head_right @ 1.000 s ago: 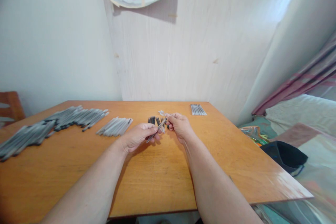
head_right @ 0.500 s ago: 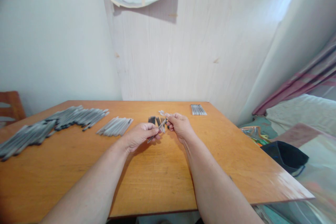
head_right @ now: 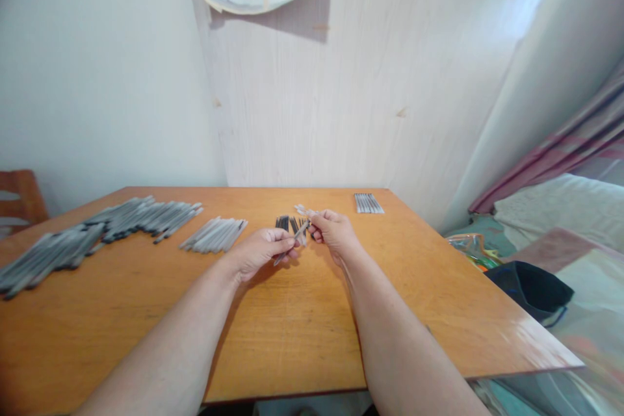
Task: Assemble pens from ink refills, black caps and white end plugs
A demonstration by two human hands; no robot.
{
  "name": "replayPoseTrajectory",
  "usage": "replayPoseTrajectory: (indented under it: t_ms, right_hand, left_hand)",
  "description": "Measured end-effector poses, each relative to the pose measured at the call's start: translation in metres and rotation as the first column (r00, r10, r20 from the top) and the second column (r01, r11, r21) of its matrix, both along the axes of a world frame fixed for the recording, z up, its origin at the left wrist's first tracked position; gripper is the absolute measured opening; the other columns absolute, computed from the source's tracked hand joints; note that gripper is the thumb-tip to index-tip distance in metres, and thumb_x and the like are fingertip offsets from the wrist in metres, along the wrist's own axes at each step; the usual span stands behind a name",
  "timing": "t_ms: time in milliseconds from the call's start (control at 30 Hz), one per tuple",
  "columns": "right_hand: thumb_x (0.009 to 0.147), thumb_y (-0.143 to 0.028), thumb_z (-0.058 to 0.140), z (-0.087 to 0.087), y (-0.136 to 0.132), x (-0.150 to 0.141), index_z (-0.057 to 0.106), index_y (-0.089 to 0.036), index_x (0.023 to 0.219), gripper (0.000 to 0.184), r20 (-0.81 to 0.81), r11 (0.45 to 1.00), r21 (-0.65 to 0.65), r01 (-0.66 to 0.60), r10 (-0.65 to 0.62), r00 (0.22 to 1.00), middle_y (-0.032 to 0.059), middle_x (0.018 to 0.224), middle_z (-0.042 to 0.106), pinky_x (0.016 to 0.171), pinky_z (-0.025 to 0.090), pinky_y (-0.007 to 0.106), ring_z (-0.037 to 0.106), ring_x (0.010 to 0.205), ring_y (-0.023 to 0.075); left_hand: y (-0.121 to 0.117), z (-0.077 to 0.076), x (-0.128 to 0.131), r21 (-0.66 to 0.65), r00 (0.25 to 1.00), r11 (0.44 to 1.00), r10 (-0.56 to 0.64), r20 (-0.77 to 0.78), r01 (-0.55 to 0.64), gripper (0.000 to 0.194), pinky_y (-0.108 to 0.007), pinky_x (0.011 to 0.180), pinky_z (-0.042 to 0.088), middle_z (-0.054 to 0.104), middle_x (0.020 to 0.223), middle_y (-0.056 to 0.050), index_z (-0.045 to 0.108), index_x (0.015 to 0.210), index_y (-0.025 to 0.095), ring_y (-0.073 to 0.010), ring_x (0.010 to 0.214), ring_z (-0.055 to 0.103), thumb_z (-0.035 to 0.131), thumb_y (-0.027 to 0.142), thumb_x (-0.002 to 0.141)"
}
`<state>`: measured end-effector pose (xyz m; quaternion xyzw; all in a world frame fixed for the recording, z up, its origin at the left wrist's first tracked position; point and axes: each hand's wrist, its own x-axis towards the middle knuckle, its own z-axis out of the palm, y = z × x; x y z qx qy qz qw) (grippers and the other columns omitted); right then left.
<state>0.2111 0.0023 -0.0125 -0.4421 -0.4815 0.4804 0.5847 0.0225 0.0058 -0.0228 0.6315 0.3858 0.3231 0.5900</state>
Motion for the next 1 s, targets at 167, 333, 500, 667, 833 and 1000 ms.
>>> replayPoseTrajectory:
  t_ms: [167, 333, 500, 667, 833, 1000]
  right_hand:
    - [0.069, -0.043, 0.073, 0.003, 0.005, 0.017, 0.059, -0.017, 0.073, 0.030, -0.046, 0.993, 0.020, 0.116, -0.115, 0.992, -0.0017, 0.057, 0.059, 0.041, 0.032, 0.020, 0.043, 0.043, 0.0064]
    - [0.067, -0.034, 0.068, -0.003, 0.017, 0.039, 0.060, -0.017, 0.073, 0.020, -0.074, 0.931, 0.001, 0.366, -0.365, 0.928, -0.0032, 0.053, 0.056, 0.039, 0.030, 0.020, 0.040, 0.041, 0.0072]
    - [0.071, -0.035, 0.061, -0.022, 0.033, 0.055, 0.065, -0.016, 0.076, 0.020, 0.202, 0.819, 0.059, 0.571, -0.570, 0.797, 0.0019, 0.061, 0.063, 0.048, 0.040, 0.024, 0.053, 0.053, 0.0142]
    - [0.081, -0.029, 0.050, -0.037, 0.041, 0.063, 0.071, -0.017, 0.112, 0.039, 0.683, 0.809, 0.137, 0.572, -0.495, 0.536, 0.0109, 0.113, 0.070, 0.089, 0.047, 0.033, 0.062, 0.108, 0.0247]
    - [0.088, -0.023, 0.045, -0.042, 0.039, 0.059, 0.062, -0.025, 0.130, 0.046, 0.891, 0.887, 0.127, 0.444, -0.298, 0.342, 0.0078, 0.135, 0.059, 0.105, 0.037, 0.036, 0.050, 0.127, 0.0248]
    - [0.090, -0.020, 0.039, -0.044, 0.037, 0.053, 0.053, -0.025, 0.139, 0.052, 0.952, 0.917, 0.068, 0.394, -0.178, 0.249, 0.0080, 0.146, 0.050, 0.109, 0.033, 0.045, 0.038, 0.137, 0.0295]
  left_hand:
    - [0.005, 0.001, -0.004, 0.016, 0.994, 0.996, 0.087, 0.060, -0.088, 0.031, -0.022, 0.057, 0.036, 0.072, 0.082, -0.010, 0.068, 0.086, 0.012, -0.0100, 0.061, 0.056, 0.071, 0.041, 0.076]
    - [0.013, -0.002, -0.007, -0.029, 0.956, 0.974, 0.225, 0.188, -0.223, 0.028, -0.021, 0.057, 0.038, 0.071, 0.078, -0.008, 0.069, 0.086, 0.013, -0.0094, 0.061, 0.057, 0.071, 0.040, 0.077]
    - [0.016, -0.001, -0.009, -0.116, 0.908, 0.945, 0.325, 0.264, -0.305, 0.025, -0.019, 0.058, 0.041, 0.070, 0.077, -0.007, 0.068, 0.089, 0.012, -0.0086, 0.059, 0.060, 0.072, 0.033, 0.076]
    - [0.013, 0.004, -0.008, -0.126, 0.888, 0.930, 0.367, 0.276, -0.345, 0.025, -0.017, 0.052, 0.037, 0.069, 0.073, -0.006, 0.068, 0.088, 0.011, -0.0070, 0.055, 0.057, 0.071, 0.032, 0.076]
    - [0.015, 0.001, -0.008, -0.120, 0.887, 0.928, 0.372, 0.272, -0.352, 0.027, -0.017, 0.051, 0.037, 0.069, 0.075, -0.007, 0.068, 0.090, 0.012, -0.0077, 0.056, 0.058, 0.072, 0.035, 0.075]
    - [0.016, -0.002, -0.008, -0.113, 0.890, 0.930, 0.367, 0.272, -0.349, 0.029, -0.018, 0.051, 0.037, 0.069, 0.076, -0.007, 0.068, 0.090, 0.012, -0.0087, 0.056, 0.059, 0.072, 0.037, 0.075]
